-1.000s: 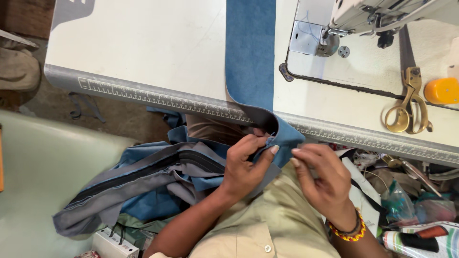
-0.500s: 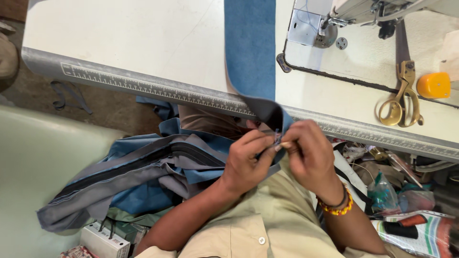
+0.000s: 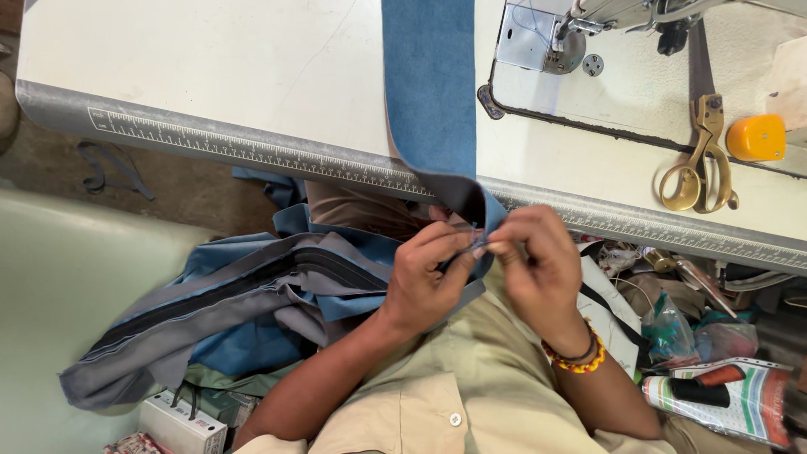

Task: The person uses a small blade to trim excess fabric from the edges of a blue and gray bag. They repeatedly adjust the bag and cut small sections along the seams, then place the blade on the table.

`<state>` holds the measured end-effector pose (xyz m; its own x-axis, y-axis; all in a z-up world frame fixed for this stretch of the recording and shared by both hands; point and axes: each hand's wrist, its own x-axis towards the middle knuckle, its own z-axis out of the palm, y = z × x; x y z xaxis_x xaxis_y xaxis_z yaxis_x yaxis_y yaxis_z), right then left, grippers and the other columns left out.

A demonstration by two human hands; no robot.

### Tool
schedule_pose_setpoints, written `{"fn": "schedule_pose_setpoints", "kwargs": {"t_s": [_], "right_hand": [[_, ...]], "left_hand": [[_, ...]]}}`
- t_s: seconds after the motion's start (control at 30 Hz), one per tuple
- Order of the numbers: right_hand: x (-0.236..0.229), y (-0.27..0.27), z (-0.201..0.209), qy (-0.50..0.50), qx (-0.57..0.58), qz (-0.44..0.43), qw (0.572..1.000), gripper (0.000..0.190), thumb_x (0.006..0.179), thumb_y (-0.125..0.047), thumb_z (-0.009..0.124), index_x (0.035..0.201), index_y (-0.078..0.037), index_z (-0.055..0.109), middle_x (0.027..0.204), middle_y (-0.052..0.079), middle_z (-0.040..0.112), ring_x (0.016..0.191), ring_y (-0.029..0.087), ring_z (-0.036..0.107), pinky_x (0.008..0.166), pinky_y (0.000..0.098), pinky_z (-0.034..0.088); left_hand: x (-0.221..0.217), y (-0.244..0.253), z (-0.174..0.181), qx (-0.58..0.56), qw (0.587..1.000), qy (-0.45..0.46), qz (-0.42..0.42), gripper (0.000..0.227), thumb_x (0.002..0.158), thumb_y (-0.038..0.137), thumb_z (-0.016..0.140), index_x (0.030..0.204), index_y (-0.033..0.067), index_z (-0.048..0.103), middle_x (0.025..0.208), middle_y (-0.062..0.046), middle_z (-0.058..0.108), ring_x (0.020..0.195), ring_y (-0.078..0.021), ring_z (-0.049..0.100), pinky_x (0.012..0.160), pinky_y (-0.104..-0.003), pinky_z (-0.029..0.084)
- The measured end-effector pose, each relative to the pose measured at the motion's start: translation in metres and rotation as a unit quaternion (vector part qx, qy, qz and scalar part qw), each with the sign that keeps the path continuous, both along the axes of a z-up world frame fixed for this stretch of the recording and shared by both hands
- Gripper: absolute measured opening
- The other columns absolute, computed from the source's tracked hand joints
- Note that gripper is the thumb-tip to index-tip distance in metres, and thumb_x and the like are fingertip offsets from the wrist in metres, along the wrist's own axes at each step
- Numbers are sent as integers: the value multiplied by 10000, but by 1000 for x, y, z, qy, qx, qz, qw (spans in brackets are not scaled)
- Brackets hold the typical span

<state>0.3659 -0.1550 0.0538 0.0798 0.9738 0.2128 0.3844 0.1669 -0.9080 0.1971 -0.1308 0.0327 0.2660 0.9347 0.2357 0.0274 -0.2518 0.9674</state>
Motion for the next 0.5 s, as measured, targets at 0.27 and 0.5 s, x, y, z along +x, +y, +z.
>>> {"fn": "schedule_pose_setpoints", "kwargs": {"t_s": [0.27, 0.5], "right_hand": [[6, -1, 4, -60, 54, 55, 995, 175, 985, -72, 672, 1119, 30, 624, 1102, 114, 575, 888, 172, 606, 787, 295, 515], [11, 12, -11, 240, -11, -58, 969, 167, 1109, -177, 584, 1037, -26, 576, 920, 65, 620, 808, 136, 611, 729, 274, 529]], "left_hand": [[-3, 0, -6, -31, 1000, 3, 4, 122, 921, -7, 717, 1013, -75, 676, 965, -127, 673, 854, -181, 663, 719, -293, 529], [-3, -1, -18, -82, 996, -21, 2, 74, 1007, 25, 714, 1000, -42, 685, 855, -33, 594, 762, -96, 530, 682, -226, 436]]}}
